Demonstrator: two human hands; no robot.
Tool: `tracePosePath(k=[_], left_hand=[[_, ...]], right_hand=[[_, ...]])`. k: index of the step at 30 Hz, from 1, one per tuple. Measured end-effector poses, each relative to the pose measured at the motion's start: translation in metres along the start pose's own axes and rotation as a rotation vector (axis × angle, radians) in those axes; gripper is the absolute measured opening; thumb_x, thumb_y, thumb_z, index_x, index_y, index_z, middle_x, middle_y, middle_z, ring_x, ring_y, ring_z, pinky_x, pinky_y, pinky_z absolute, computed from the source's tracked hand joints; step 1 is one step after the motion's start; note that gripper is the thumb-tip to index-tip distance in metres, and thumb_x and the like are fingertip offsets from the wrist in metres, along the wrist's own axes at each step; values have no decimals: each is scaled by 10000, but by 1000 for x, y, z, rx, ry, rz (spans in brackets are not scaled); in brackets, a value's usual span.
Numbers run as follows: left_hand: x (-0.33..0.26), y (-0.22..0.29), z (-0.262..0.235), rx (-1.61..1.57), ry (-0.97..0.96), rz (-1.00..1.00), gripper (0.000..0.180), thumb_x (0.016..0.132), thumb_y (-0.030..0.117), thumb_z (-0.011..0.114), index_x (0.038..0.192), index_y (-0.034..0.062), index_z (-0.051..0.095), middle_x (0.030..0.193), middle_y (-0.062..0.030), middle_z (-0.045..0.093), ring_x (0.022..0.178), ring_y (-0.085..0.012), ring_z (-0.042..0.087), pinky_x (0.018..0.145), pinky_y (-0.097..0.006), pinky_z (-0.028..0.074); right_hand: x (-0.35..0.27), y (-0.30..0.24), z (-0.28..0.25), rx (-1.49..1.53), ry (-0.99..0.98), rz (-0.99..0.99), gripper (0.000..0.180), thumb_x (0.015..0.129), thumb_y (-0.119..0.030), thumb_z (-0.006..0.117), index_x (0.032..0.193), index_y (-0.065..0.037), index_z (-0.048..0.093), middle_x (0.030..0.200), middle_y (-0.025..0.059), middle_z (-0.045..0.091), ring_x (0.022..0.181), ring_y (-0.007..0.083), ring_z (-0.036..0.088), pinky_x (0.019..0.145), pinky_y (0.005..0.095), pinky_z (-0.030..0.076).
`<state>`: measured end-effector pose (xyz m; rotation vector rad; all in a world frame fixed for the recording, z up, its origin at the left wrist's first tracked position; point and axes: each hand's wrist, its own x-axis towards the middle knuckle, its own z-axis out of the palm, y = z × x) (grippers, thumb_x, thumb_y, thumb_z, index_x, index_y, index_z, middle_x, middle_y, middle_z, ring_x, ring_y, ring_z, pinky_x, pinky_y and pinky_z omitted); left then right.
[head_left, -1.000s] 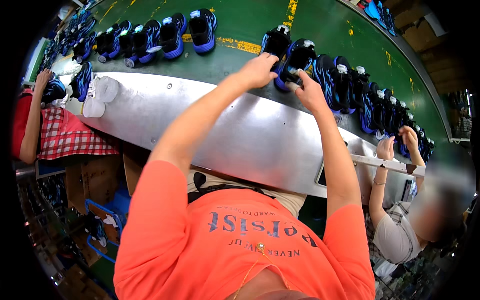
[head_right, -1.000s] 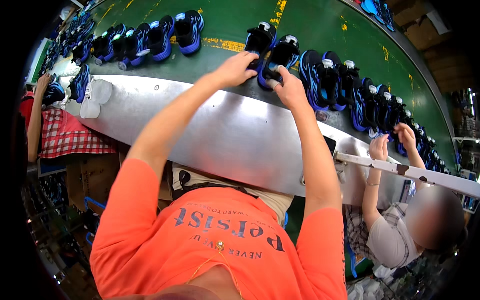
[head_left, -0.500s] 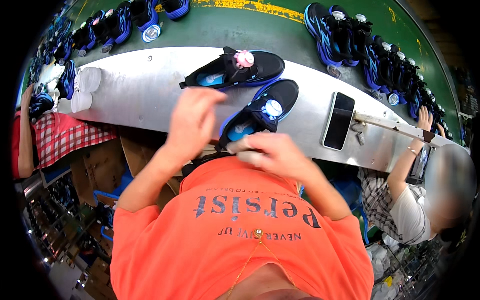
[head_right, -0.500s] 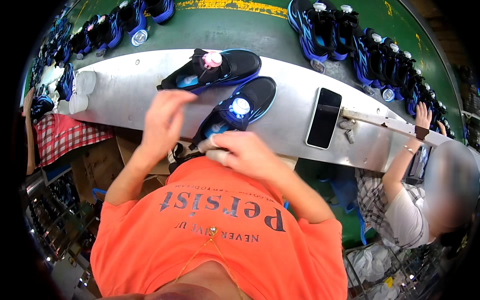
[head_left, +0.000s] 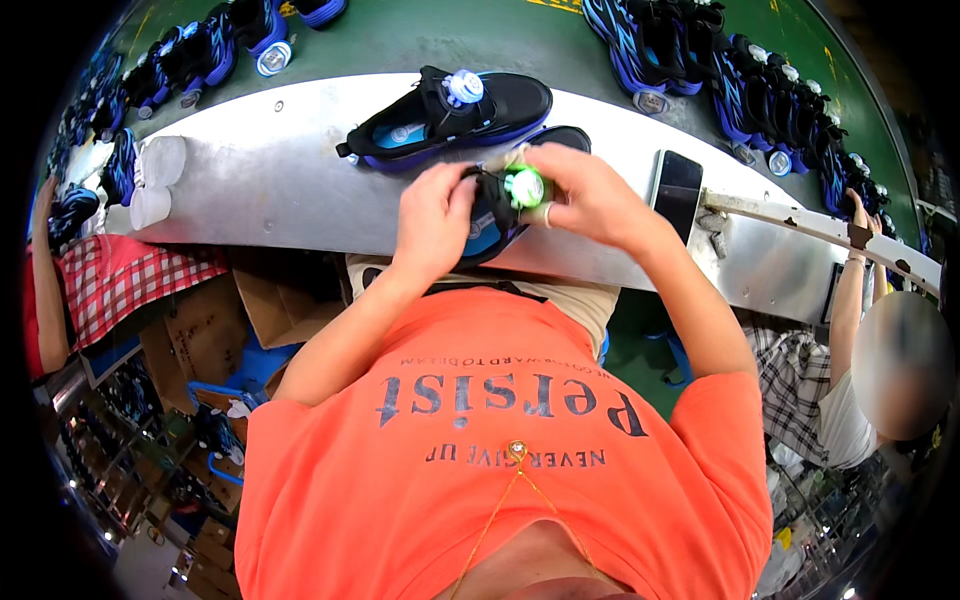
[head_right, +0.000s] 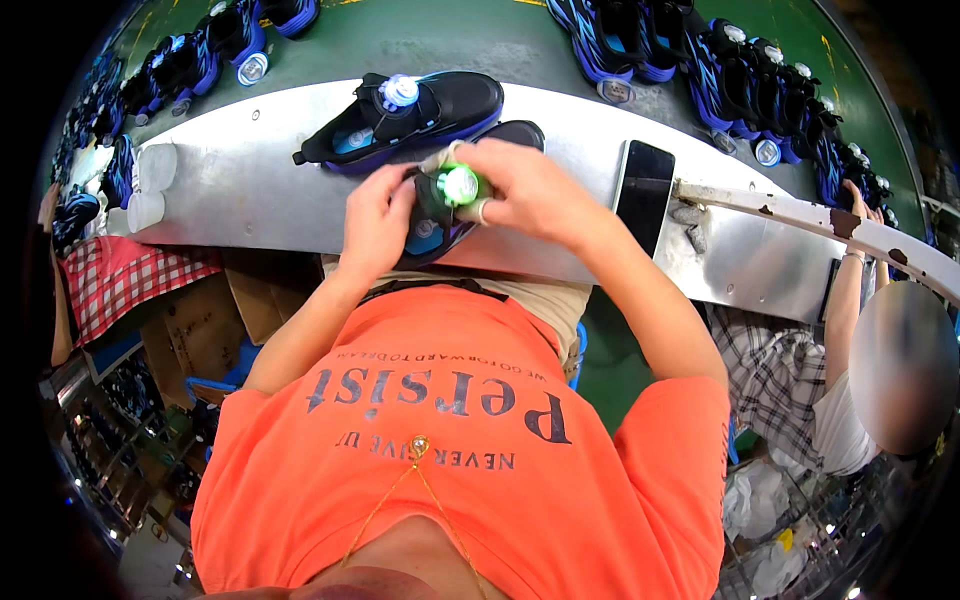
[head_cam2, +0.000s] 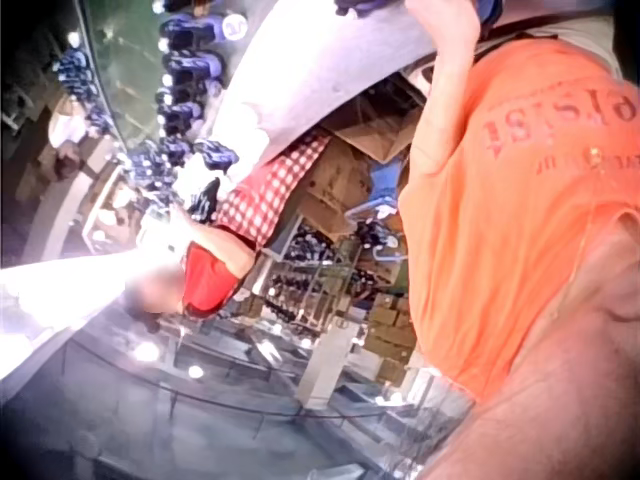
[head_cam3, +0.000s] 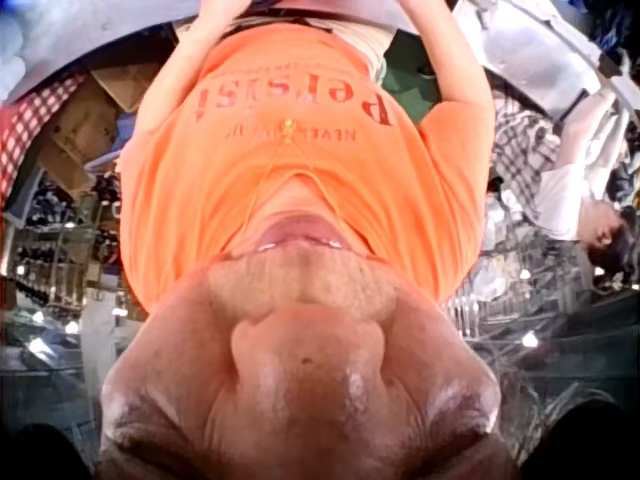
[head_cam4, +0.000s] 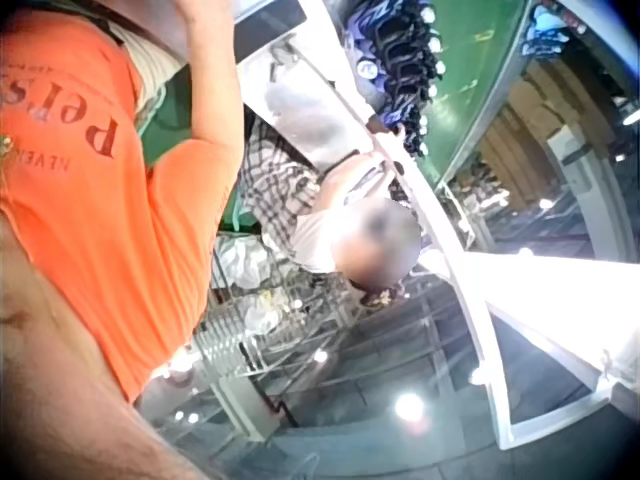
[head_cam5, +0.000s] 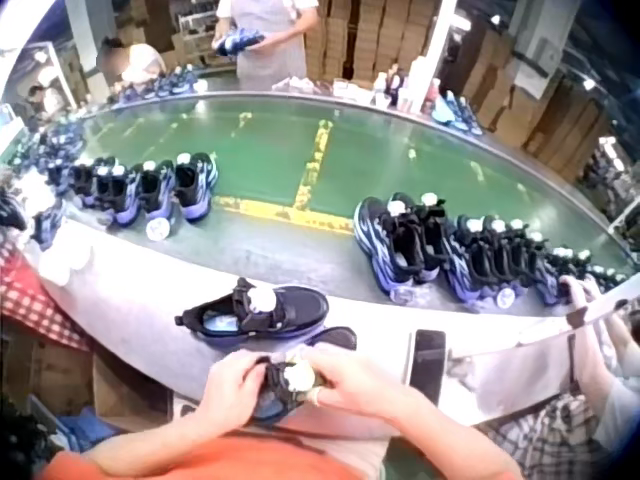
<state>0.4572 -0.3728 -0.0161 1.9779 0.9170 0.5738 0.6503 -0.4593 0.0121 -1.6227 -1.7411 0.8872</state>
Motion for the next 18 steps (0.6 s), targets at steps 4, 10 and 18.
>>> tracePosePath(k=[4, 10, 18], left_hand=[[7, -4, -1, -146, -21, -224, 181, 842, 118, 624, 968, -9, 649, 850, -146, 660, 748, -252, 635, 704, -312, 493], [-2, 3, -5, -100, -33, -115, 165, 819, 119, 662, 937, 5, 638, 812, -112, 650, 719, -173, 613, 649, -289, 475], [-2, 19, -29, -368, -88, -362, 264, 876, 260, 665, 813, 5, 634, 714, -1, 605, 646, -62, 507, 589, -231, 433]], right_hand=[[-4, -30, 1, -318, -4, 17, 457, 690, -106, 717, 1115, -121, 551, 819, 112, 592, 784, 336, 611, 653, 409, 488], [6, -9, -2, 87, 0, 88, 424, 674, -70, 725, 1061, -121, 562, 828, 114, 618, 765, 323, 628, 641, 400, 496], [-6, -35, 12, -286, 56, 72, 395, 724, -53, 674, 1092, -114, 543, 884, 135, 583, 818, 336, 615, 681, 423, 496]])
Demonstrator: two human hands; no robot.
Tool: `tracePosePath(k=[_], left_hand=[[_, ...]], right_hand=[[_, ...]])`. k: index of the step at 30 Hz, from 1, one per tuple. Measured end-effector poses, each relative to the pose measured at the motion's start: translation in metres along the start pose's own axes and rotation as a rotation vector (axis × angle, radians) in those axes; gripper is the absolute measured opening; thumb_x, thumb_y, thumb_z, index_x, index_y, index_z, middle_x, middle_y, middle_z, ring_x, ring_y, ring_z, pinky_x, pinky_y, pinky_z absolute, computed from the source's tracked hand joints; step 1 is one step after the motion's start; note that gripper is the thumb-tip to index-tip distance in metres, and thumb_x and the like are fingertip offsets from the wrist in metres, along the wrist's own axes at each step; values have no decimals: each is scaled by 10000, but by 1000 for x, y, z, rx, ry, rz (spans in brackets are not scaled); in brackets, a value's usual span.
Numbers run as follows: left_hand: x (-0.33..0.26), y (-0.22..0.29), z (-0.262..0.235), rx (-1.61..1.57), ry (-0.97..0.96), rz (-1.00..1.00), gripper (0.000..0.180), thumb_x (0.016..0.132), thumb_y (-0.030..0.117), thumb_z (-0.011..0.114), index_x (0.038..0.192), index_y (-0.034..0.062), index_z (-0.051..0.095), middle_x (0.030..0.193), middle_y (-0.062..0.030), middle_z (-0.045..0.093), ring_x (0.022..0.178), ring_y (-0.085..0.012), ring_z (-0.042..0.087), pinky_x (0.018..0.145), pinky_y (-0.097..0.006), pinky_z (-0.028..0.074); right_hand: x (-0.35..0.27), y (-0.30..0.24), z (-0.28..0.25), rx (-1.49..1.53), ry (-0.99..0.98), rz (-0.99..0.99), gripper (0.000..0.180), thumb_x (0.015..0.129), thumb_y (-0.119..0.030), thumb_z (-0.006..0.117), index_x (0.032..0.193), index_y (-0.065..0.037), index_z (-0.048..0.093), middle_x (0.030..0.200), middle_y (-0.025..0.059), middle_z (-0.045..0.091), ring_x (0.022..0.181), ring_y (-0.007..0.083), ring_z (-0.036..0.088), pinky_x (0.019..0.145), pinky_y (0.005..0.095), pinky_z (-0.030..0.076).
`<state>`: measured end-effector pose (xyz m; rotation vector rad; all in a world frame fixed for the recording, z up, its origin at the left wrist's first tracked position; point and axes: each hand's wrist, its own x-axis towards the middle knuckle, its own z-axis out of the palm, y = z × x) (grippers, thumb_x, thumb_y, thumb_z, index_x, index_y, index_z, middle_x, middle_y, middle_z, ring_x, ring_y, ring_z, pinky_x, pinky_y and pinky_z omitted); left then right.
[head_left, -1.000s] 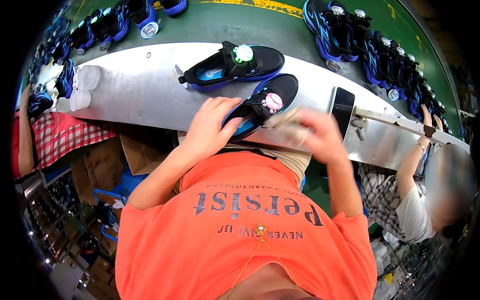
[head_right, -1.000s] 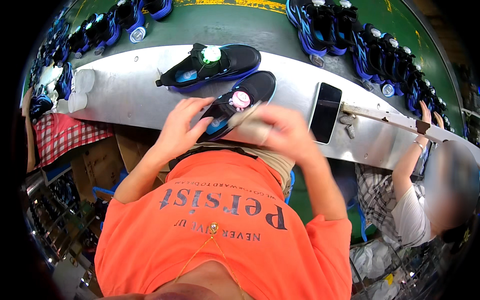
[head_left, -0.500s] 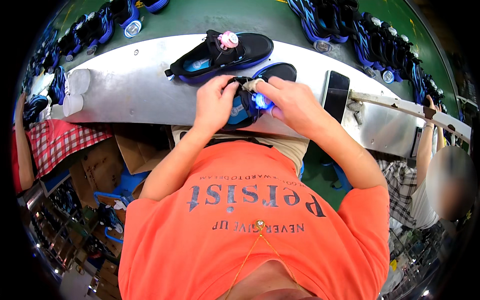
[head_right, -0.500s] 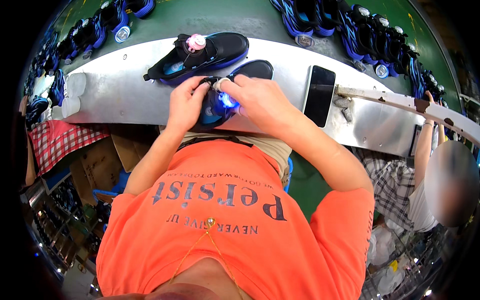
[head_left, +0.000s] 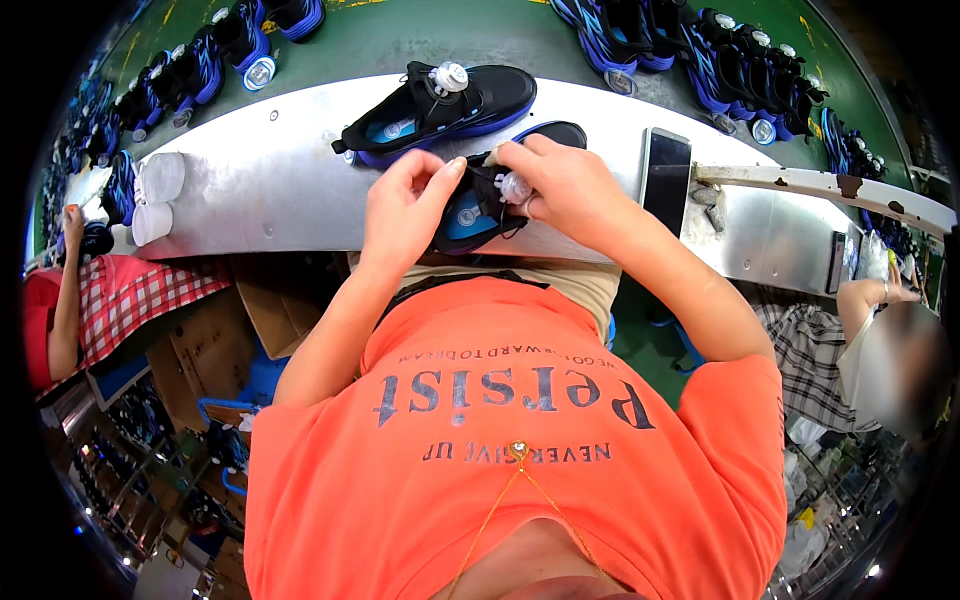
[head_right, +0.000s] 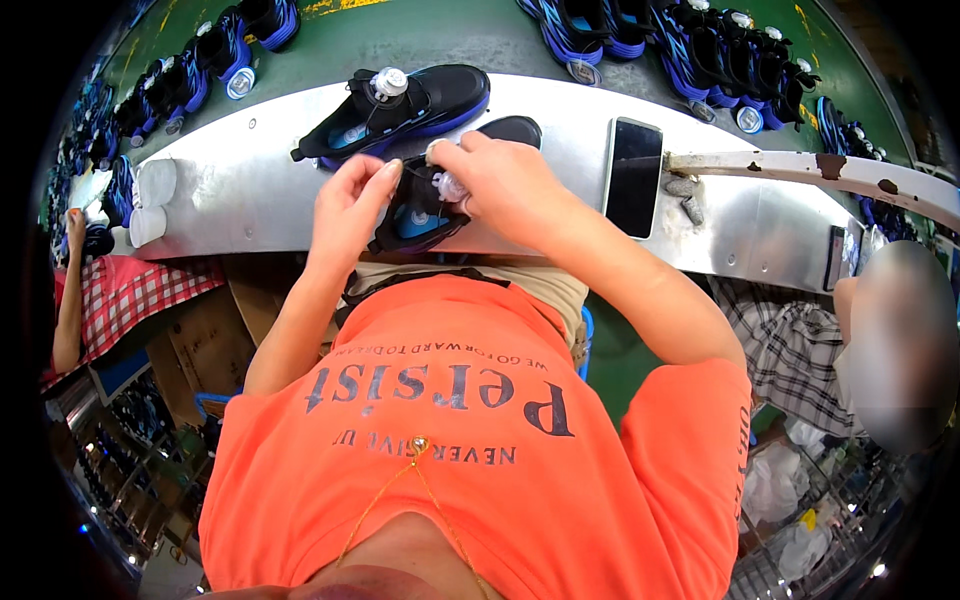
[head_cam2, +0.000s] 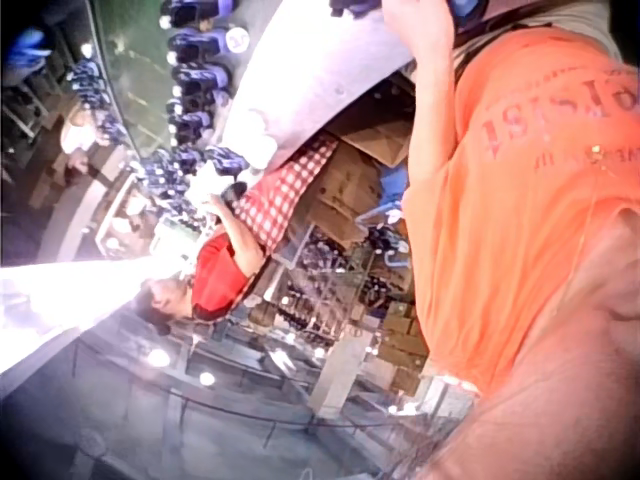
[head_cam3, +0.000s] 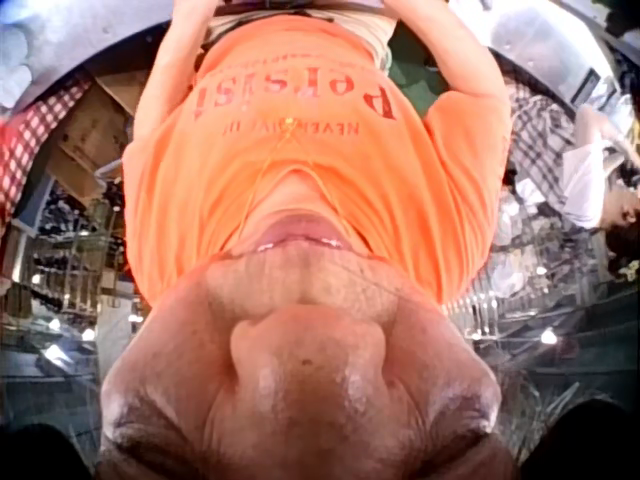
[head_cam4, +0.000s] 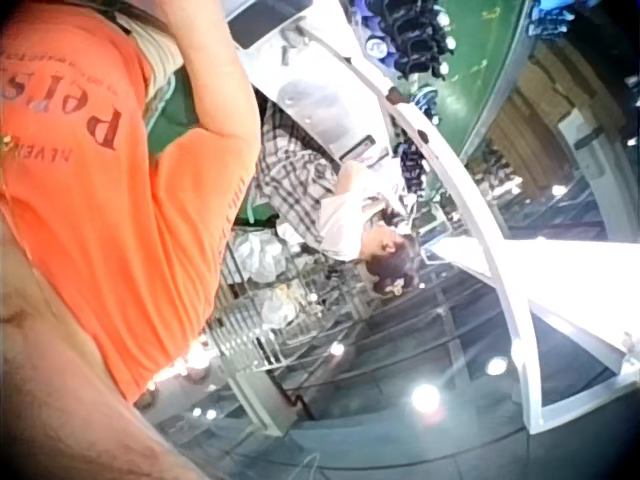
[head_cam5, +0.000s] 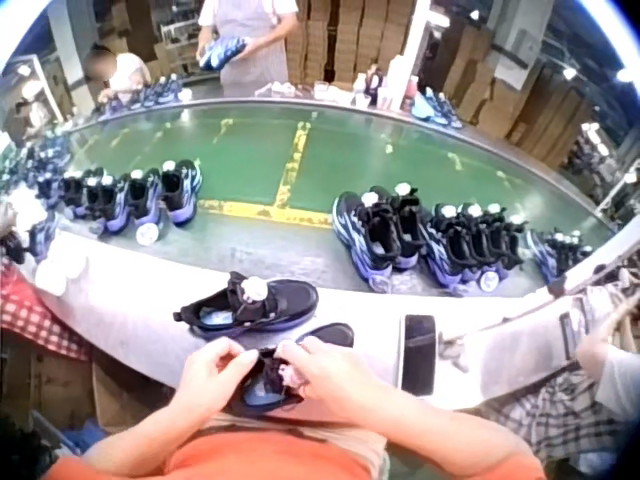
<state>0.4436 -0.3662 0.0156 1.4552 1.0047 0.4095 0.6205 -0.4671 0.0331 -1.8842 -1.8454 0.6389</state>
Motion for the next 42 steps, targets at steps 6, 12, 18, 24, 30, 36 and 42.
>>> tracePosePath(k=[6, 12, 18, 24, 30, 36, 42], left_hand=[[-6, 20, -5, 330, -401, -77, 287, 873, 241, 631, 766, -26, 630, 608, -49, 607, 553, -75, 529, 515, -259, 410], [-12, 14, 2, 181, -401, -177, 228, 894, 195, 594, 811, -8, 659, 604, -37, 632, 545, -77, 573, 512, -246, 406], [-14, 5, 4, 131, -433, -210, 185, 912, 159, 571, 917, 8, 677, 656, -25, 633, 583, -59, 551, 535, -208, 383], [-16, 8, 4, 168, -382, -199, 238, 896, 226, 604, 826, 5, 660, 603, -45, 640, 538, -90, 589, 504, -257, 417], [-15, 9, 5, 188, -370, -189, 247, 894, 233, 608, 824, 2, 661, 598, -47, 640, 547, -87, 599, 504, -259, 421], [-20, 0, 7, 125, -346, -168, 260, 893, 228, 613, 793, -7, 661, 608, -54, 637, 551, -87, 593, 512, -262, 427], [3, 28, -41, 277, -345, 188, 231, 881, 250, 637, 935, 35, 701, 744, -50, 658, 681, -110, 605, 633, -266, 480]], right_hand=[[-2, 5, -9, 416, -23, -6, 360, 750, -45, 664, 1097, -88, 577, 905, 141, 585, 835, 331, 599, 711, 401, 495], [-17, -2, 15, 208, 266, 63, 258, 765, -107, 730, 999, -50, 636, 808, 69, 597, 684, 192, 569, 617, 316, 463], [-14, -2, 3, 330, 168, 61, 323, 753, -137, 744, 1056, -73, 653, 816, 72, 591, 683, 183, 560, 632, 299, 464], [-16, -4, 5, 301, 164, 112, 302, 771, -172, 746, 1030, -53, 646, 797, 75, 587, 629, 163, 523, 591, 285, 448], [-14, -12, 19, 257, 289, 209, 372, 739, -213, 770, 1049, -55, 639, 820, 57, 554, 641, 163, 508, 618, 274, 442], [-20, -10, 9, 314, 158, 197, 384, 752, -165, 750, 1098, -63, 620, 816, 78, 600, 656, 175, 535, 654, 284, 459], [6, 7, -36, 376, -23, 127, 377, 781, -164, 718, 1144, -98, 642, 804, 51, 620, 679, 139, 547, 673, 272, 464]])
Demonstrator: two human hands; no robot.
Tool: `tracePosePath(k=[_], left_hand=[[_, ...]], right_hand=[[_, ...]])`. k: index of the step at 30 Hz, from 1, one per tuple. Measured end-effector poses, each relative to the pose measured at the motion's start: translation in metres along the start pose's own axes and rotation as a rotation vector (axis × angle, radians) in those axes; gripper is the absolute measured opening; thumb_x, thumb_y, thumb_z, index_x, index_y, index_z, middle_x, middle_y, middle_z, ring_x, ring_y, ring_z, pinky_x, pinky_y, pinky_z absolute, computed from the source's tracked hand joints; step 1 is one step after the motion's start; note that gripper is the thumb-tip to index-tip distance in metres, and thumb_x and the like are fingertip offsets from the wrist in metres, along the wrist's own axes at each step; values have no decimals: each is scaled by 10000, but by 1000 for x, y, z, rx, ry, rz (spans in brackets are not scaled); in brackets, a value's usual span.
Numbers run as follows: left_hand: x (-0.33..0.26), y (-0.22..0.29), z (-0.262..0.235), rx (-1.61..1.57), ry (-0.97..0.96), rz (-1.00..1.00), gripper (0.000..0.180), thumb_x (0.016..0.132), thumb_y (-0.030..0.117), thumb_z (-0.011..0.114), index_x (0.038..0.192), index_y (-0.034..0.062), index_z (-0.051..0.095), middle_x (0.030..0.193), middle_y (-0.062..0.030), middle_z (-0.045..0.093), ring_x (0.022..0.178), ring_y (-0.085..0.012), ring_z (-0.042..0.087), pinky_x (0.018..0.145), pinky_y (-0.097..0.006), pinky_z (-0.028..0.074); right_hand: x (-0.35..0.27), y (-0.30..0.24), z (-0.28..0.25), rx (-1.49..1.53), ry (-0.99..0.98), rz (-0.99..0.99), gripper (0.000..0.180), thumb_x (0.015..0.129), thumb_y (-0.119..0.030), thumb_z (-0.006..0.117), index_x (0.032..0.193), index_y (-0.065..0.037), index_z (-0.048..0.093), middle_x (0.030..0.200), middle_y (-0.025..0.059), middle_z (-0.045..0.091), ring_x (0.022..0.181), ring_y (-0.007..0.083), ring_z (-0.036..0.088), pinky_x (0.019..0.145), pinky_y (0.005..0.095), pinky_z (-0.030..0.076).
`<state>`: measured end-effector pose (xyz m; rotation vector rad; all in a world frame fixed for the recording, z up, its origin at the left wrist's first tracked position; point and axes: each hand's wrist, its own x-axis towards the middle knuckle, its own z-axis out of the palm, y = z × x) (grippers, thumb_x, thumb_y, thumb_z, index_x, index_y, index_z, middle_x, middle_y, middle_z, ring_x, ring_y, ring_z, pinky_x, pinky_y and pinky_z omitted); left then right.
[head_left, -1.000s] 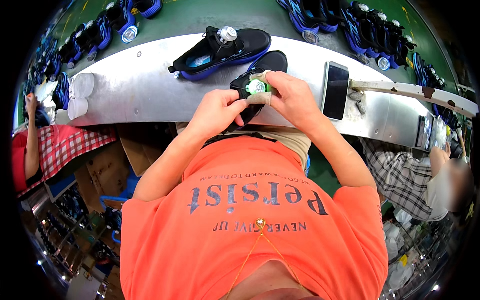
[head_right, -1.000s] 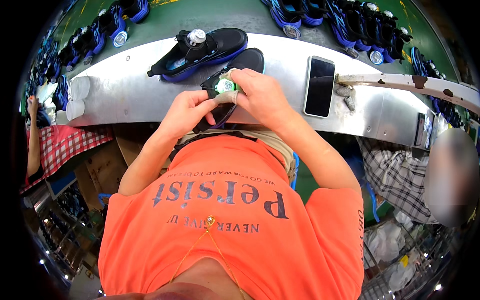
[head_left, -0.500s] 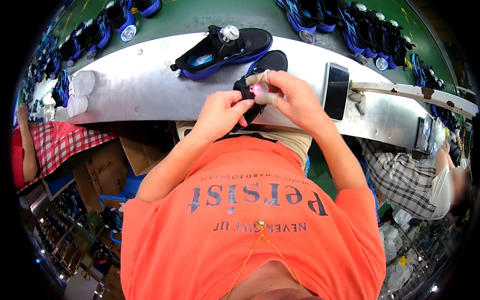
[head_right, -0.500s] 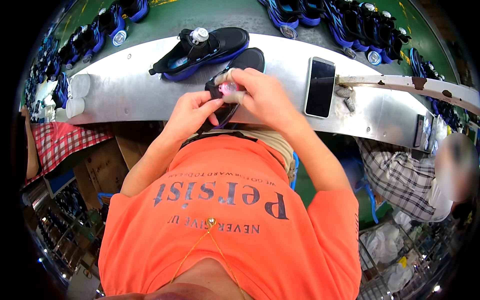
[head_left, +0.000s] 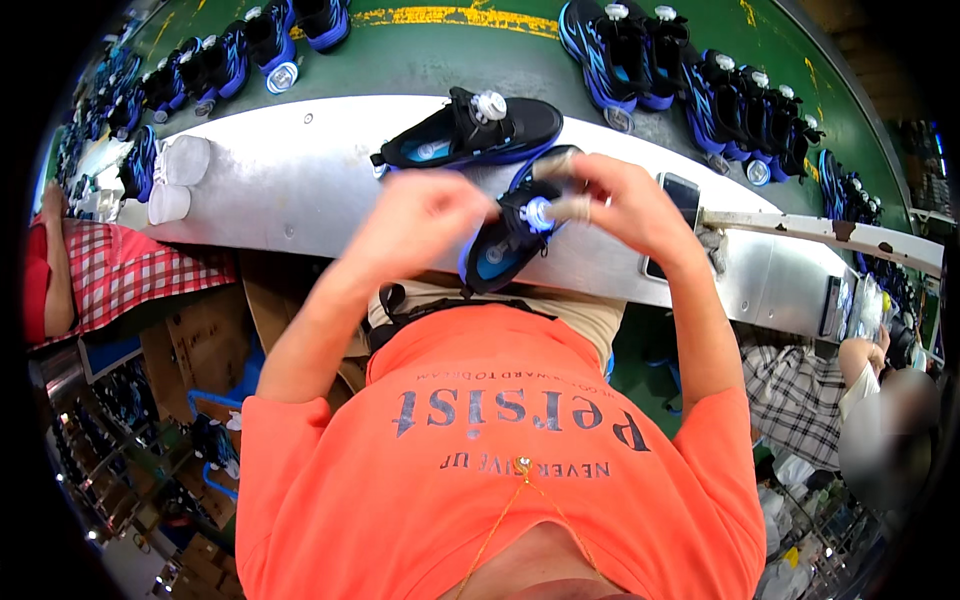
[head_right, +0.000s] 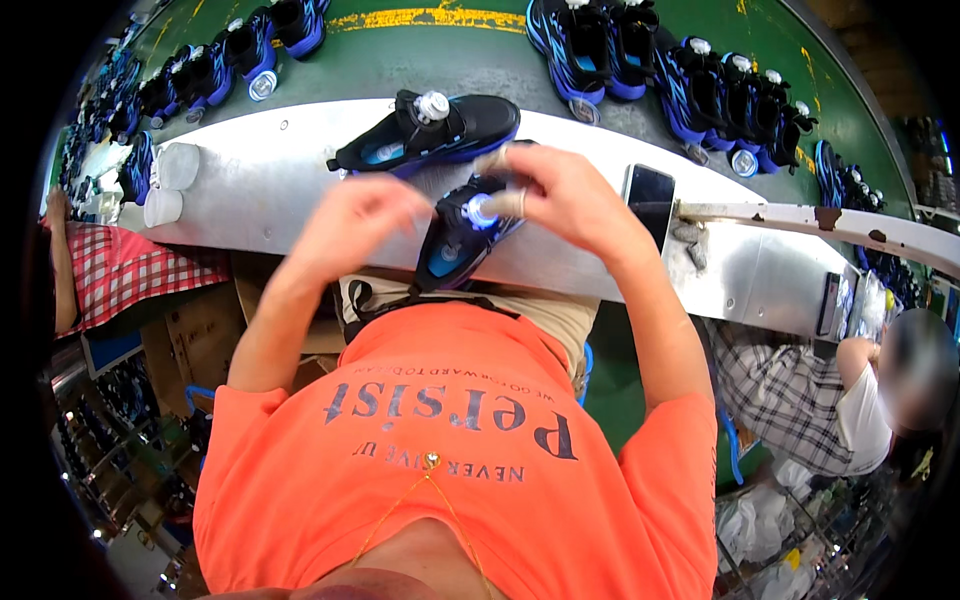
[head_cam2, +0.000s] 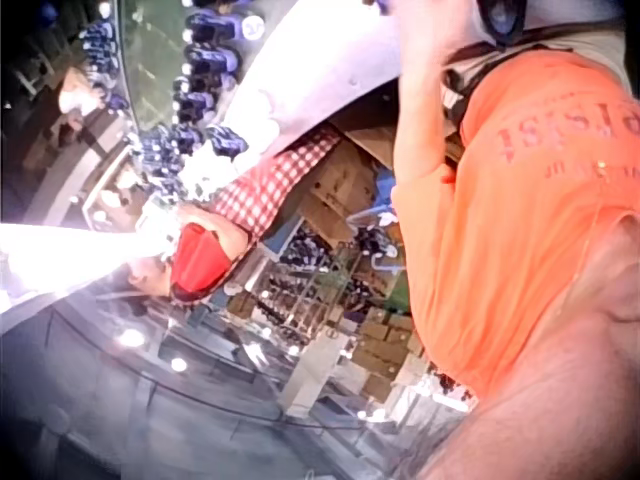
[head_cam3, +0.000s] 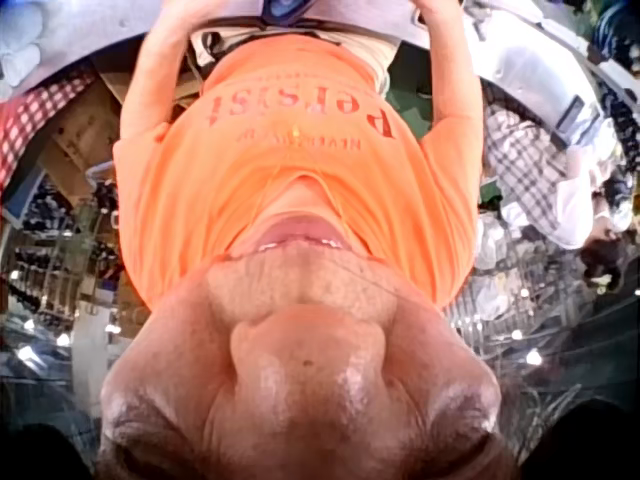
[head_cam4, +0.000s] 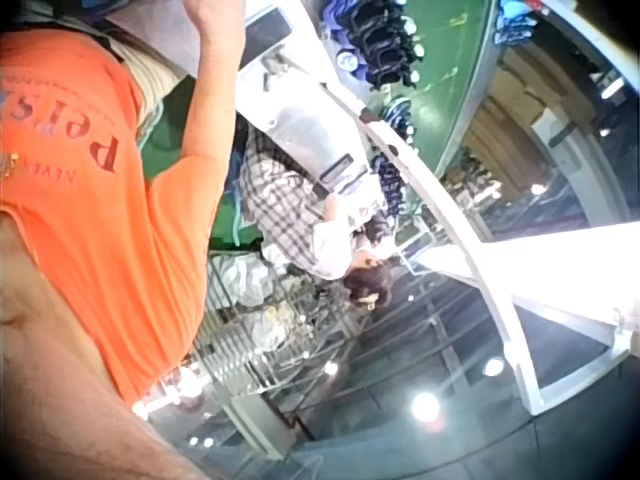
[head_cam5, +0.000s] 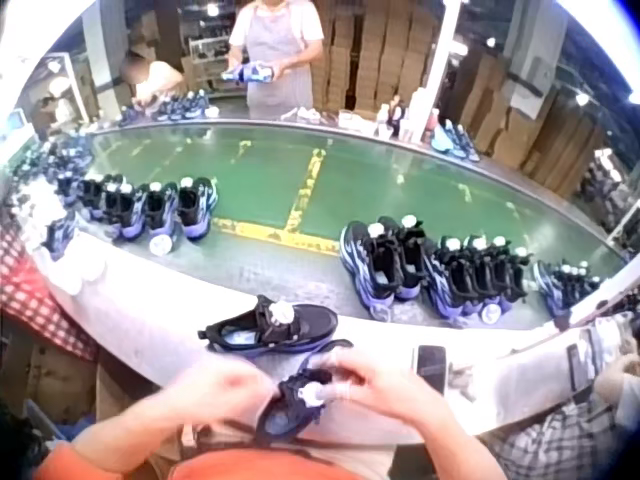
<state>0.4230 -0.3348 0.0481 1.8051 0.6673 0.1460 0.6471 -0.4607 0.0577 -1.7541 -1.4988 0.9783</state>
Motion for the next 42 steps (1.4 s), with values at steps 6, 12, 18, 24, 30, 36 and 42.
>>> tracePosePath(k=[6, 12, 18, 24, 30, 36, 42], left_hand=[[62, -50, -38, 527, 286, 217, 230, 820, 222, 629, 964, 49, 675, 876, -161, 662, 831, -339, 616, 786, -401, 486], [29, -48, -3, 349, 488, 110, 134, 825, 140, 616, 855, 12, 643, 784, -150, 605, 742, -335, 597, 679, -398, 465], [36, -60, 1, 206, 592, -2, 141, 838, 145, 620, 834, 4, 629, 751, -146, 613, 687, -300, 599, 647, -376, 465], [23, -42, 4, -94, 560, -190, 256, 877, 248, 641, 840, -5, 655, 685, -61, 619, 622, -120, 566, 600, -282, 454], [12, -28, -6, -252, -57, -296, 259, 881, 255, 615, 872, 8, 690, 733, -45, 657, 587, -99, 596, 561, -240, 432], [15, -42, -4, -289, -93, -347, 229, 919, 184, 570, 978, -11, 675, 927, -37, 671, 622, -103, 608, 658, -228, 465], [13, -45, -2, -341, -78, -326, 231, 920, 191, 570, 1008, 1, 668, 926, -29, 669, 618, -98, 590, 647, -223, 467]], right_hand=[[82, 16, 19, -5, 67, -153, 587, 720, -174, 781, 1274, -190, 589, 880, 36, 471, 729, 133, 476, 685, 263, 439], [90, 0, 24, -78, -150, -160, 594, 669, -200, 800, 1226, -202, 595, 864, 68, 478, 748, 212, 510, 691, 318, 451], [75, -11, 25, -391, -225, -306, 500, 672, -181, 763, 1128, -153, 558, 850, 133, 593, 839, 354, 614, 710, 430, 492], [77, -14, 33, -528, -150, -280, 460, 676, -145, 770, 1079, -120, 551, 895, 111, 598, 816, 331, 611, 686, 405, 494], [66, -7, 30, 203, -204, -144, 484, 738, -108, 745, 1205, -139, 623, 889, 63, 599, 690, 141, 538, 677, 258, 462], [68, -17, 41, -115, -73, -23, 315, 779, -154, 723, 1076, -75, 655, 797, 83, 623, 674, 169, 553, 650, 293, 462], [63, -15, 52, -131, 87, -113, 294, 755, -213, 737, 992, -62, 651, 773, 89, 618, 659, 184, 562, 621, 313, 458]])
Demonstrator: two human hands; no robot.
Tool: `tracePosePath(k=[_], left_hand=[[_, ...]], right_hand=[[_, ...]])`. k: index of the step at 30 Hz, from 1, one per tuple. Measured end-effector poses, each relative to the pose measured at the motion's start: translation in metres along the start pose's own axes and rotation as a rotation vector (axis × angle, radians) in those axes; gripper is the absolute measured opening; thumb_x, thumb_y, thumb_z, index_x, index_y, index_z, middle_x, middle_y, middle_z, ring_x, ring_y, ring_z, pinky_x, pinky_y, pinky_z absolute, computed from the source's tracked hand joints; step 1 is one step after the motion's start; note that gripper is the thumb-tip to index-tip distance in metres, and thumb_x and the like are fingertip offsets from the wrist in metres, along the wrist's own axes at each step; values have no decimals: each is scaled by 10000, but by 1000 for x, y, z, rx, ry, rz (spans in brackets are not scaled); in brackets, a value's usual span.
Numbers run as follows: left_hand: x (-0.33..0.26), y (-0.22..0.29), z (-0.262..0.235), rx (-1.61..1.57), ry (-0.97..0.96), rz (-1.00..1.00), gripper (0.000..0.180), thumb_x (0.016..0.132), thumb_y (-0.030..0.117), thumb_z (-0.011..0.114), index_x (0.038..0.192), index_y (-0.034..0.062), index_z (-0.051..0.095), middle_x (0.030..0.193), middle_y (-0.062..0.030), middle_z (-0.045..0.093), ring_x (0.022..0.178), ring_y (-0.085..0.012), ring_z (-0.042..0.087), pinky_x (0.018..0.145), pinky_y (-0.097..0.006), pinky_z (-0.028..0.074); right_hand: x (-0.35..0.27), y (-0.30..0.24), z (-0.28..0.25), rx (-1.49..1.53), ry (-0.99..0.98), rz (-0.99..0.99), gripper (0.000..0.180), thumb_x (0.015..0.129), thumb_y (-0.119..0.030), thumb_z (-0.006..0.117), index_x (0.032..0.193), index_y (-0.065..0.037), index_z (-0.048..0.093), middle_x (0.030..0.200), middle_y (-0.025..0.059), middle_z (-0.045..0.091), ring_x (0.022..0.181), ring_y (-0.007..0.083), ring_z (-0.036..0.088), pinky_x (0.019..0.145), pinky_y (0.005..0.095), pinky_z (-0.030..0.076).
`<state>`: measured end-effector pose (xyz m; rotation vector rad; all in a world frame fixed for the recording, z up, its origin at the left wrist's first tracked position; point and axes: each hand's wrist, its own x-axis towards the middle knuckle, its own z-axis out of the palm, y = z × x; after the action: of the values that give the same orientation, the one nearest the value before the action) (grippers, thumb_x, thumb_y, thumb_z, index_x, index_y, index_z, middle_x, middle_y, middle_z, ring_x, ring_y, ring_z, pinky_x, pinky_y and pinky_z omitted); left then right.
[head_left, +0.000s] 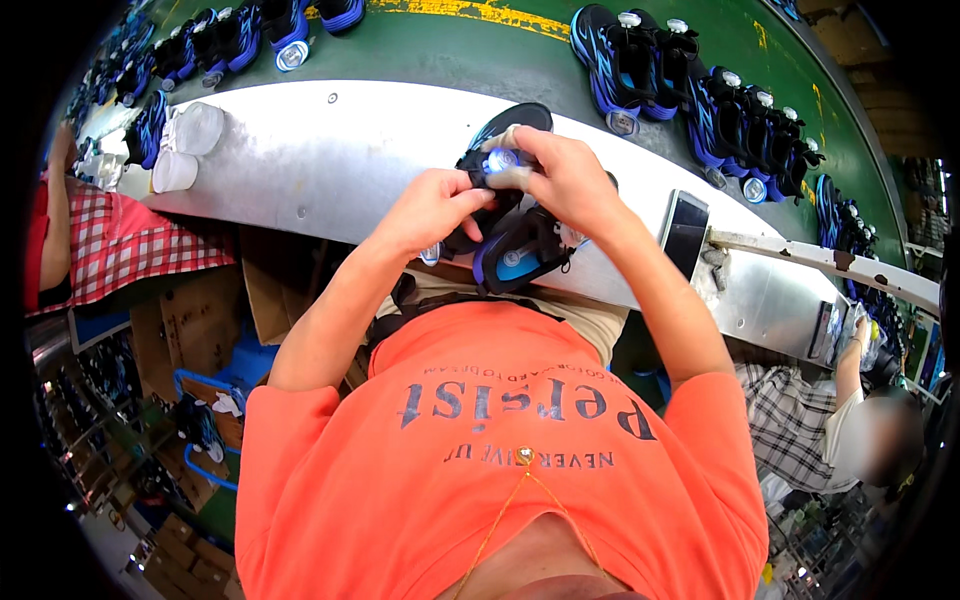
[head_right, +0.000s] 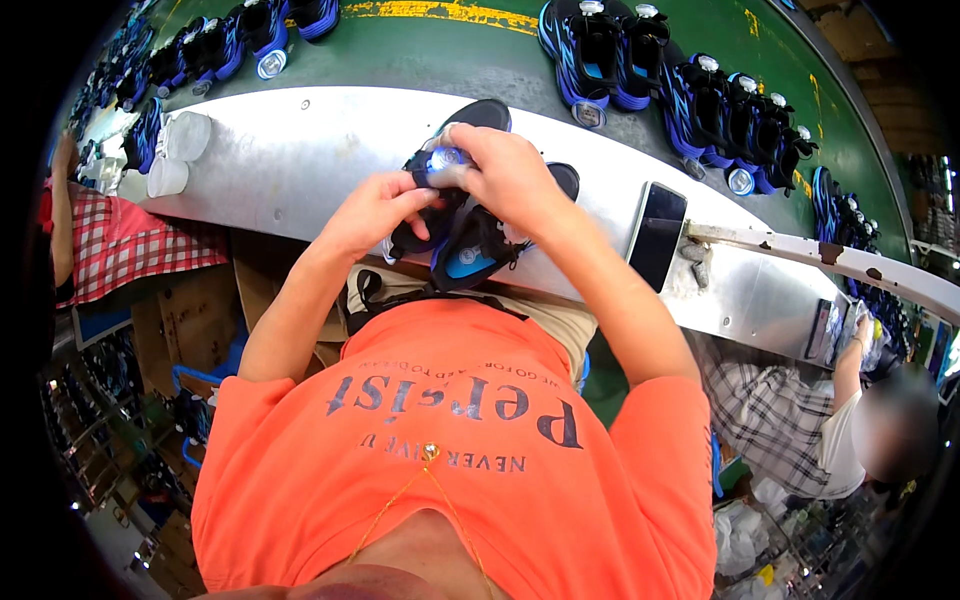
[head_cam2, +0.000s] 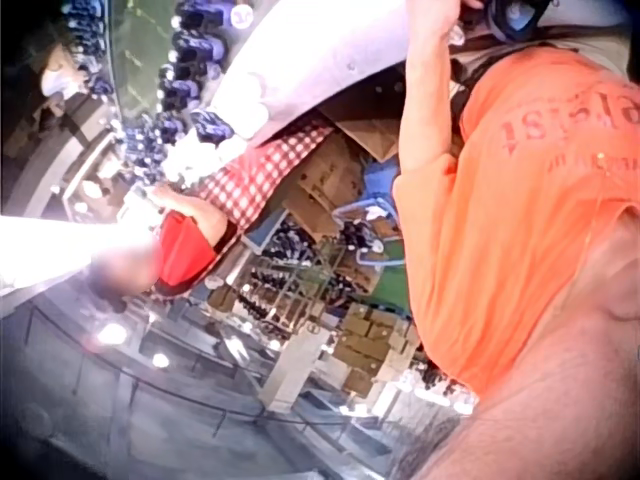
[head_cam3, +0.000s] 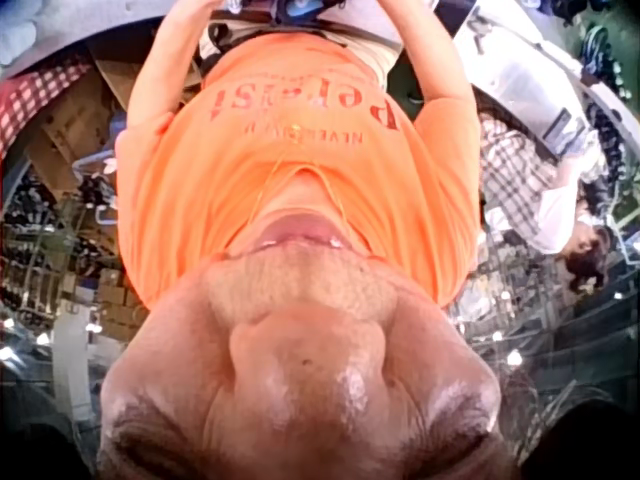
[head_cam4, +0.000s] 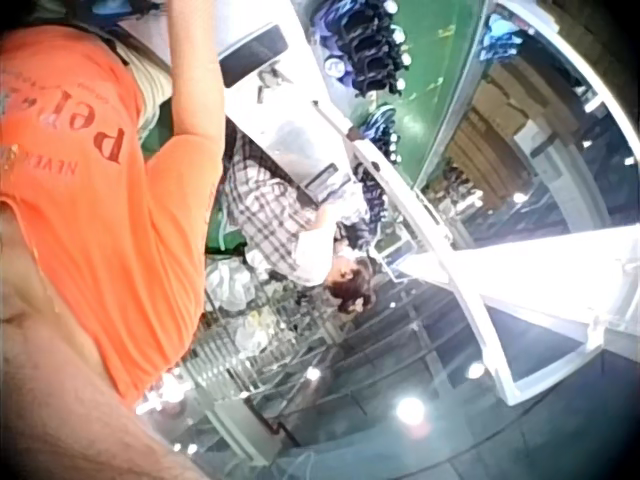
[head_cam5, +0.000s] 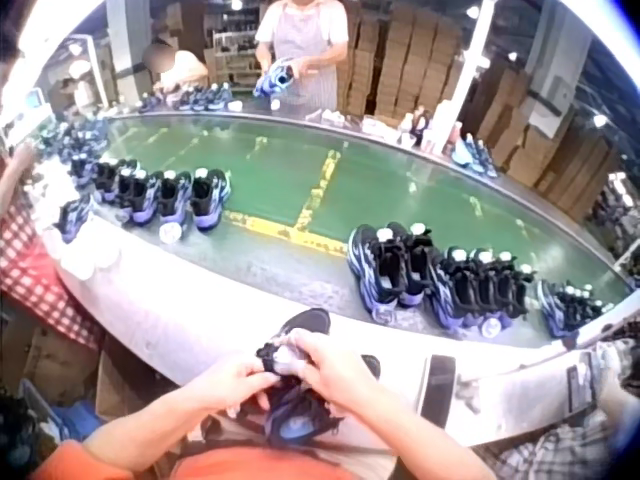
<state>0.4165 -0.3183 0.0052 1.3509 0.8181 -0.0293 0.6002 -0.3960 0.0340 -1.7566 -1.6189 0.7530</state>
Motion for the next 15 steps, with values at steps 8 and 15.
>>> tracePosePath(k=[8, 15], left_hand=[[-3, 3, 1, -6, 14, 17, 213, 922, 169, 567, 1009, 4, 669, 938, -26, 670, 619, -88, 587, 629, -216, 466], [-11, 10, 11, 246, 167, 65, 209, 900, 199, 585, 891, 9, 671, 726, -57, 654, 608, -128, 629, 585, -267, 468]], right_hand=[[0, -5, -5, 91, -41, 40, 333, 767, -258, 735, 1037, -78, 661, 792, 76, 623, 669, 167, 561, 629, 286, 462], [-3, 9, 4, 219, 47, -105, 357, 763, -304, 743, 1007, -56, 663, 686, 89, 589, 618, 178, 546, 599, 311, 452]])
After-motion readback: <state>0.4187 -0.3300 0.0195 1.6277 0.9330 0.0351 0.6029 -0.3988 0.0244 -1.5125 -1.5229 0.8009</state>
